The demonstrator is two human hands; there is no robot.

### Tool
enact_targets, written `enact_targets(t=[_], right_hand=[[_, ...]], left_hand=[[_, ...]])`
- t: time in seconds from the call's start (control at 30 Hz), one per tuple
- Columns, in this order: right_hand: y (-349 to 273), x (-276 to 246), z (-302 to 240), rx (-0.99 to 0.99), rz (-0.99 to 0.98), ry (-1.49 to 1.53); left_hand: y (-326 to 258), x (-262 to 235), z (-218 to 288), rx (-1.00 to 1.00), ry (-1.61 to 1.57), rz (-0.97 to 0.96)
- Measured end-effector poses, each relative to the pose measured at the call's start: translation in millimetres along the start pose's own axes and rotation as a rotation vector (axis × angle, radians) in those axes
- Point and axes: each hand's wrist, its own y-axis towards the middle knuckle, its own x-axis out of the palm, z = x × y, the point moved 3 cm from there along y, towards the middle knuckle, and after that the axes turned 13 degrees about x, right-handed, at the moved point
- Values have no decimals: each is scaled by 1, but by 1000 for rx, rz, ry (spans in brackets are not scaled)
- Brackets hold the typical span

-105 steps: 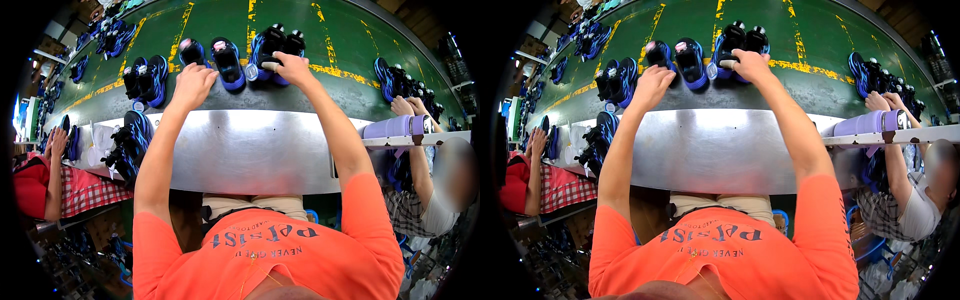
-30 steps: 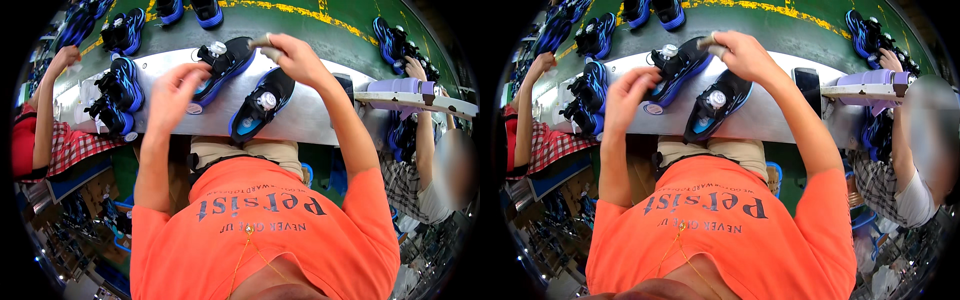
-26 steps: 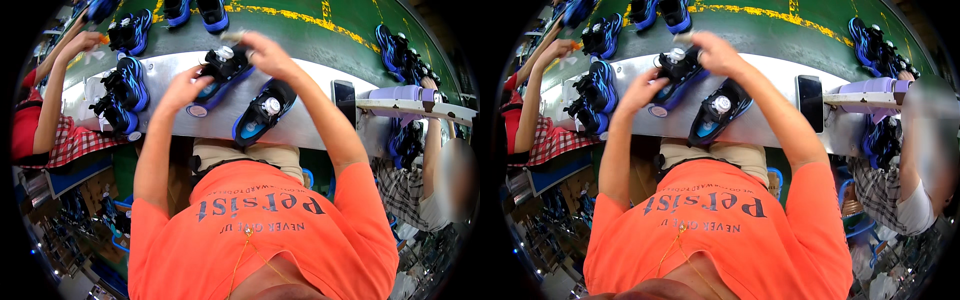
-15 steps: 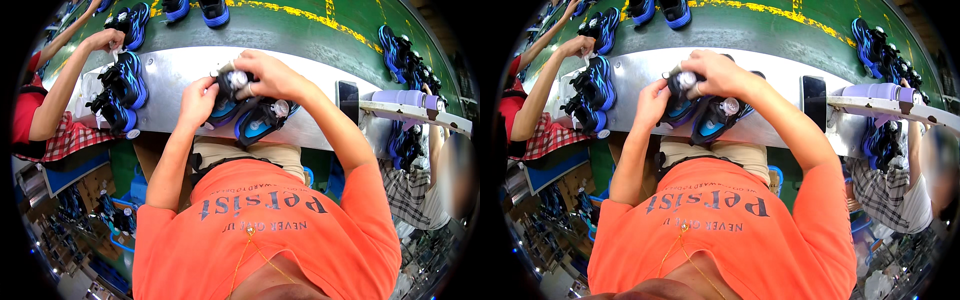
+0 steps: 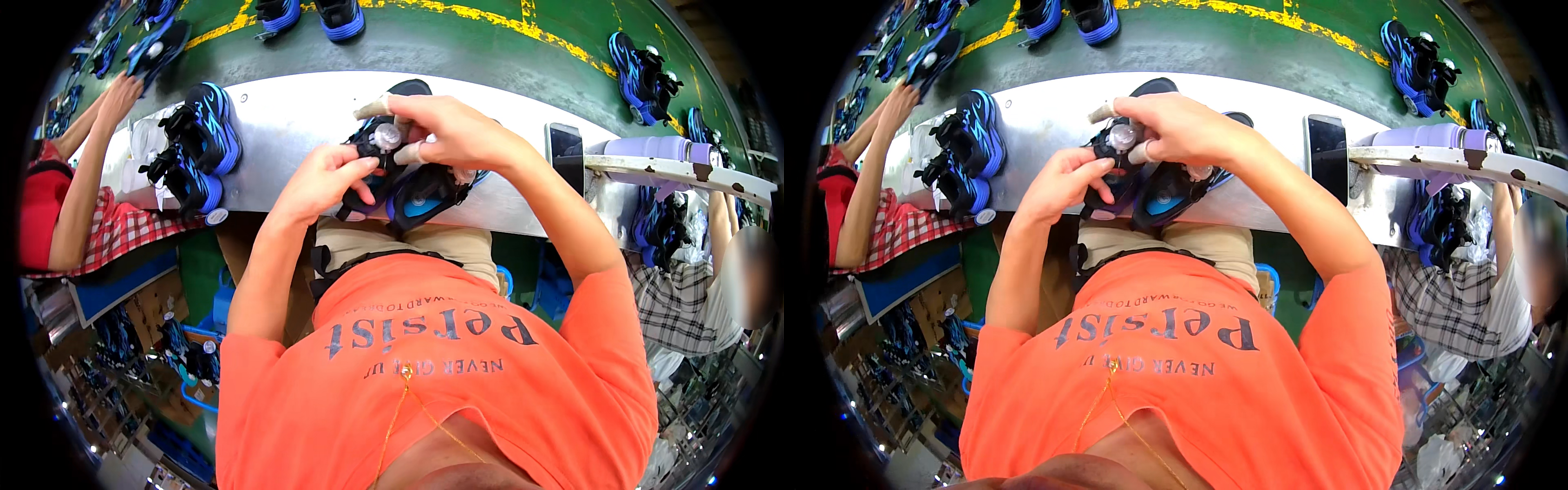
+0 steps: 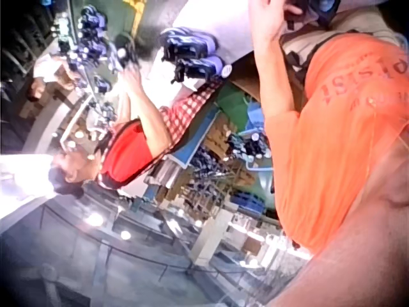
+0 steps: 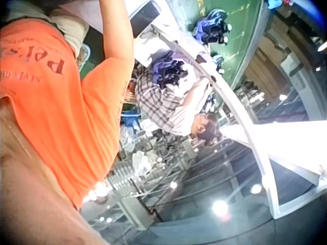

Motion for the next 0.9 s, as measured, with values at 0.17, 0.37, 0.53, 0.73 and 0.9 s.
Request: enact_targets(t=[0.17, 0.37, 0.53, 0.73, 0.9], right_hand=[[5, 23, 14, -88, 420, -185], [4, 15, 8, -194, 238, -93], [18, 23, 12, -3, 362, -236], [19, 24, 2, 93, 373, -254], [20, 22, 11, -90, 392, -202]], left_hand=[[2, -3, -17, 3, 63, 10], [1, -5, -21, -69, 13, 30], [4, -10, -22, -69, -18, 45], [6, -11, -27, -19, -7, 72], [5, -12, -29, -46, -18, 53]])
